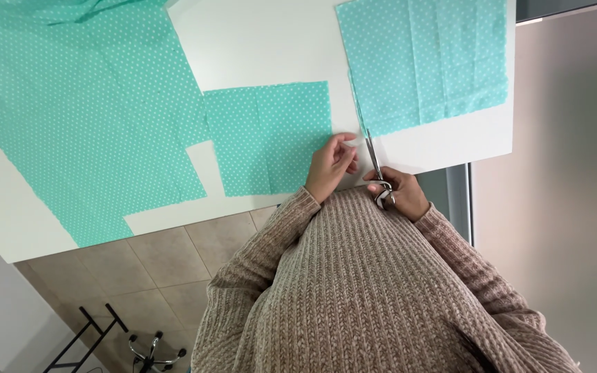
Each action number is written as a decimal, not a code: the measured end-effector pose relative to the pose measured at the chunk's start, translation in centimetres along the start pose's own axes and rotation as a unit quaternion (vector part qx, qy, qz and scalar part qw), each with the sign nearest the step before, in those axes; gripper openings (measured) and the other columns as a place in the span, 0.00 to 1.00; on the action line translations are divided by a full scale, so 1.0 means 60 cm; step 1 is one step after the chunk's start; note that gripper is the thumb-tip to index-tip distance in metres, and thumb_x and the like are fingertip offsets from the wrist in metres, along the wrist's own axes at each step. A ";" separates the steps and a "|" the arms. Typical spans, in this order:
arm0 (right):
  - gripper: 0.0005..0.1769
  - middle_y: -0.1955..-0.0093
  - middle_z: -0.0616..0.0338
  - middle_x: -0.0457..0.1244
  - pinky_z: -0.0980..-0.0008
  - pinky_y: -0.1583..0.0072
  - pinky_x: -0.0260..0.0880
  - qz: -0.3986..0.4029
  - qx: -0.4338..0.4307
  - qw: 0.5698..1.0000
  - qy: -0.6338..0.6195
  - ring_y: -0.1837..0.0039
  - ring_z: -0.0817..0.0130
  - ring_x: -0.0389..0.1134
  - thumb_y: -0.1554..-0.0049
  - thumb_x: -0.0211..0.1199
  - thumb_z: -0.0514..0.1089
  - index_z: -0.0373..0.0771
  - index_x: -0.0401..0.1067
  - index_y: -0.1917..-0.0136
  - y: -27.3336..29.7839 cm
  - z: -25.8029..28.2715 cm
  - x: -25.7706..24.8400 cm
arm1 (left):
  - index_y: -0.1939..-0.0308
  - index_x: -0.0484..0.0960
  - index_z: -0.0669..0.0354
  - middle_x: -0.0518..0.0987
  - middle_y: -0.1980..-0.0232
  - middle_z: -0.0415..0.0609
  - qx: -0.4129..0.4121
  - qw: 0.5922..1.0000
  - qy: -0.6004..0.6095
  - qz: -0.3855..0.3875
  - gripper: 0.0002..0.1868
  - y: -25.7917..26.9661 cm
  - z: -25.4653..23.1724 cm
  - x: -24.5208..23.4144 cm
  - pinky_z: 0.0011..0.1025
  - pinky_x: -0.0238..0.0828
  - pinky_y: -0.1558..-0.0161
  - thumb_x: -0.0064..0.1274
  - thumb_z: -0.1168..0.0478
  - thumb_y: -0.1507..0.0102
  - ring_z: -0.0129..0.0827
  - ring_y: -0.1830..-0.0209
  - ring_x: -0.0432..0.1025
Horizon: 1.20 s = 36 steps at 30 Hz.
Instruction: Cutting and organizing pieces of teal polka-dot fabric on a white table.
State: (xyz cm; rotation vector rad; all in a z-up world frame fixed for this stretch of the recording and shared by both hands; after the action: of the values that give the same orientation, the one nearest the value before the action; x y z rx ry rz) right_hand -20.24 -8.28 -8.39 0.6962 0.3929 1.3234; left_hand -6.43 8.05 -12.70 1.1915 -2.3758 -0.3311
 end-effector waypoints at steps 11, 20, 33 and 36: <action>0.13 0.67 0.57 0.69 0.77 0.64 0.67 -0.018 0.001 0.997 0.076 0.70 0.74 0.66 0.47 0.74 0.46 0.40 0.80 0.49 0.006 0.019 0.003 | 0.61 0.80 0.67 0.80 0.78 0.55 -0.096 0.991 -0.089 -0.033 0.07 -0.050 -0.071 0.031 0.24 0.78 0.88 0.54 0.64 0.36 0.33 0.89 0.75; 0.13 0.66 0.55 0.69 0.73 0.61 0.65 -0.026 0.006 0.991 0.133 0.66 0.74 0.61 0.47 0.76 0.50 0.44 0.81 0.51 0.001 0.038 0.010 | 0.65 0.80 0.70 0.80 0.78 0.55 -0.094 0.986 -0.132 -0.044 0.06 -0.042 -0.121 0.041 0.22 0.79 0.85 0.53 0.67 0.39 0.30 0.86 0.75; 0.10 0.81 0.60 0.60 0.78 0.70 0.58 -0.033 0.001 0.987 0.156 0.78 0.75 0.60 0.48 0.75 0.49 0.42 0.80 0.58 -0.002 0.044 0.006 | 0.64 0.80 0.71 0.80 0.77 0.56 -0.094 0.987 -0.126 -0.042 0.07 -0.038 -0.122 0.040 0.23 0.80 0.82 0.52 0.66 0.39 0.31 0.85 0.76; 0.09 0.82 0.61 0.59 0.79 0.70 0.59 -0.033 -0.003 0.989 0.145 0.79 0.75 0.60 0.48 0.75 0.48 0.42 0.80 0.60 -0.003 0.046 0.008 | 0.64 0.80 0.70 0.81 0.77 0.55 -0.085 0.985 -0.146 -0.036 0.08 -0.040 -0.124 0.040 0.23 0.80 0.82 0.53 0.65 0.38 0.31 0.85 0.76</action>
State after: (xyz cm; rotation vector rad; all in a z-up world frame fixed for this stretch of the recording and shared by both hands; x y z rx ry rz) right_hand -18.28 -8.51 -6.43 0.4799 0.6407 1.3657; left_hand -2.33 4.64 -6.54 1.2206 -2.4889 -0.7659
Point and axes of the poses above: each hand's wrist, its own y-axis away from the middle knuckle, its own x-axis out of the palm, z = x × y, the point moved 1 cm from there along -y, towards the middle knuckle
